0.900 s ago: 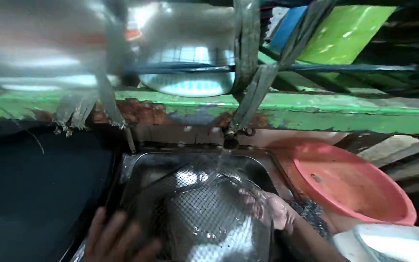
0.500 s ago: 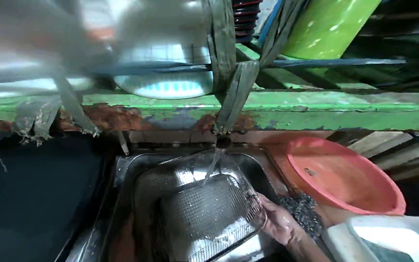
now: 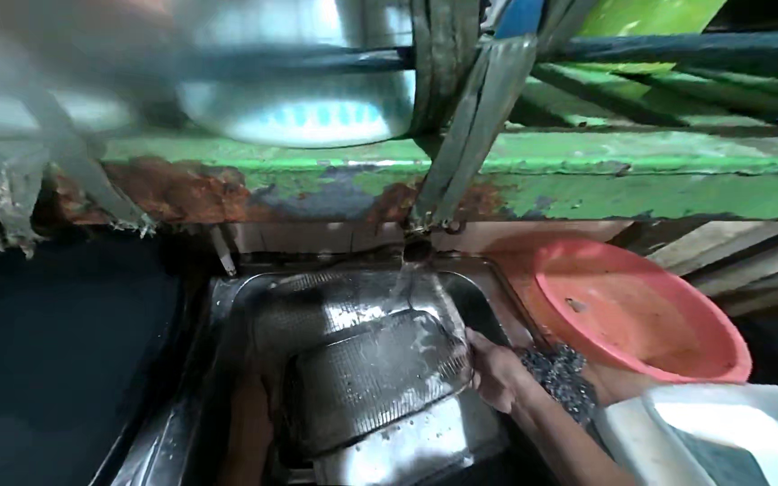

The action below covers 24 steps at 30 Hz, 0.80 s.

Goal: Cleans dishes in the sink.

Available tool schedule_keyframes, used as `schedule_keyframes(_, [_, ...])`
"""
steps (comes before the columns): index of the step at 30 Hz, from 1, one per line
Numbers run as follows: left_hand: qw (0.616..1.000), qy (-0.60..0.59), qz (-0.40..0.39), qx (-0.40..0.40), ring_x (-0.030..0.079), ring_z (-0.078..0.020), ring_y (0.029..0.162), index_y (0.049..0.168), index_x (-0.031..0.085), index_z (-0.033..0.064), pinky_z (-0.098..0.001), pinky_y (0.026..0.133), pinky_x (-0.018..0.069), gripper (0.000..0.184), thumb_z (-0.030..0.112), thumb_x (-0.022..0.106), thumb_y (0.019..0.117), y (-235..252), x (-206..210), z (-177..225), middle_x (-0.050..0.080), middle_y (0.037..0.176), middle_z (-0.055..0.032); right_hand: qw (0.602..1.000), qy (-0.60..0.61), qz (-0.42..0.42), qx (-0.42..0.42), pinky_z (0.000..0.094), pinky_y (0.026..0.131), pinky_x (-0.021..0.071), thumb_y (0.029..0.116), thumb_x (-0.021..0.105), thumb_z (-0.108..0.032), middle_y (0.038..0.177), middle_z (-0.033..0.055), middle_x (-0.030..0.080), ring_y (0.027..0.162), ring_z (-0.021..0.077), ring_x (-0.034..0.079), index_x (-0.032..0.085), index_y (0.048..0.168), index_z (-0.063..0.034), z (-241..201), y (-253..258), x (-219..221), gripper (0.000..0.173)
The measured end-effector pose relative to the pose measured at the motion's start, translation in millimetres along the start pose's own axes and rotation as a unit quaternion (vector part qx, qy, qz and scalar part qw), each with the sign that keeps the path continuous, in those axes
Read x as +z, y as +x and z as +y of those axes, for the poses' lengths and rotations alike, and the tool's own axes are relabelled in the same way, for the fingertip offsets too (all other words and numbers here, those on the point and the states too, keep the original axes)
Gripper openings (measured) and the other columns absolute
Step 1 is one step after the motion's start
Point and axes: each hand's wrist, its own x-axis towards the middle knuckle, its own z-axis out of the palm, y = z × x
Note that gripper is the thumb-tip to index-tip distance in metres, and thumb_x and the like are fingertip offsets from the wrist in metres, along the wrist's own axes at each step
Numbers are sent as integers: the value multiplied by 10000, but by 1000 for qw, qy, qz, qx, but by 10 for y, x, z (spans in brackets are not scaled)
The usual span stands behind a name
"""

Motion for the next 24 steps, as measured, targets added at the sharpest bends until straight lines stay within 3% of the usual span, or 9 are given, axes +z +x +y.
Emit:
schedule_keyframes(4, [988, -83, -31, -128, 525, -140, 503, 1064, 595, 50, -287, 433, 459, 429, 422, 384, 1104, 125, -59, -99, 578, 712, -58, 998, -14, 32, 51, 316, 443, 500, 1126, 304, -393, 696, 68, 590, 480, 161, 546, 549, 1150, -73, 15, 62, 23, 404])
schedule_keyframes(6, [972, -155, -113, -135, 723, -261, 835, 1333, 530, 29, -407, 665, 609, 417, 348, 371, 1116, 30, -141, -68, 702, 1070, -154, 995, -80, 60, -11, 337, 553, 548, 1134, 317, -339, 833, 102, 640, 618, 179, 624, 548, 1226, -34, 16, 34, 43, 393])
schedule_keyframes(7, [965, -183, -141, -126, 732, -272, 915, 1395, 475, 43, -418, 719, 620, 391, 295, 363, 1118, -27, -170, -57, 696, 1162, -159, 982, -161, 78, -64, 322, 693, 568, 1131, 363, -285, 1010, 106, 666, 801, 154, 663, 548, 1325, -23, 0, 3, 55, 375])
schedule_keyframes(9, [966, -204, -126, -100, 726, -172, 793, 1353, 489, 81, -315, 627, 601, 314, 246, 378, 1110, -142, -182, -50, 731, 1075, -95, 918, -329, 69, -212, 446, 1131, 414, 1108, 441, -195, 1485, 228, 515, 1359, 285, 524, 449, 1494, 33, -89, -67, 50, 449])
schedule_keyframes(10, [964, -218, -124, -88, 707, -135, 728, 1335, 502, 97, -274, 579, 581, 300, 251, 377, 1111, -167, -205, -71, 732, 1017, -70, 875, -377, 67, -294, 517, 1181, 359, 1094, 459, -161, 1535, 282, 446, 1427, 370, 454, 445, 1495, 55, -144, -70, 80, 456])
schedule_keyframes(12, [955, -250, -144, -63, 656, -97, 602, 1283, 528, 123, -239, 498, 547, 279, 264, 355, 1116, -163, -256, -151, 718, 892, -33, 873, -334, 50, -351, 476, 1136, 419, 1088, 458, -108, 1493, 200, 531, 1356, 292, 540, 528, 1450, 11, -304, -203, 349, 387])
schedule_keyframes(15, [947, -263, -177, -53, 659, -111, 567, 1284, 533, 139, -256, 483, 568, 288, 264, 334, 1118, -143, -294, -175, 690, 793, -21, 974, -86, -105, -183, 328, 847, 600, 1094, 387, -59, 1124, 107, 696, 950, 175, 720, 553, 1282, 2, -619, -499, 972, 258])
schedule_keyframes(18, [944, -264, -180, -83, 647, -118, 537, 1166, 558, 111, -250, 456, 551, 286, 258, 316, 1122, -181, -286, -140, 692, 771, -48, 968, -3, -248, -20, 366, 857, 616, 1093, 360, -65, 1136, 169, 714, 969, 251, 742, 551, 1267, 24, -825, -506, 1299, 273])
schedule_keyframes(24, [944, -266, -173, -92, 678, -141, 601, 1238, 565, 65, -269, 513, 580, 276, 201, 359, 1116, -231, -158, -80, 703, 812, -70, 961, -77, -266, -28, 373, 860, 611, 1087, 374, -72, 1131, 145, 704, 970, 240, 729, 556, 1290, 3, -879, -483, 1367, 283])
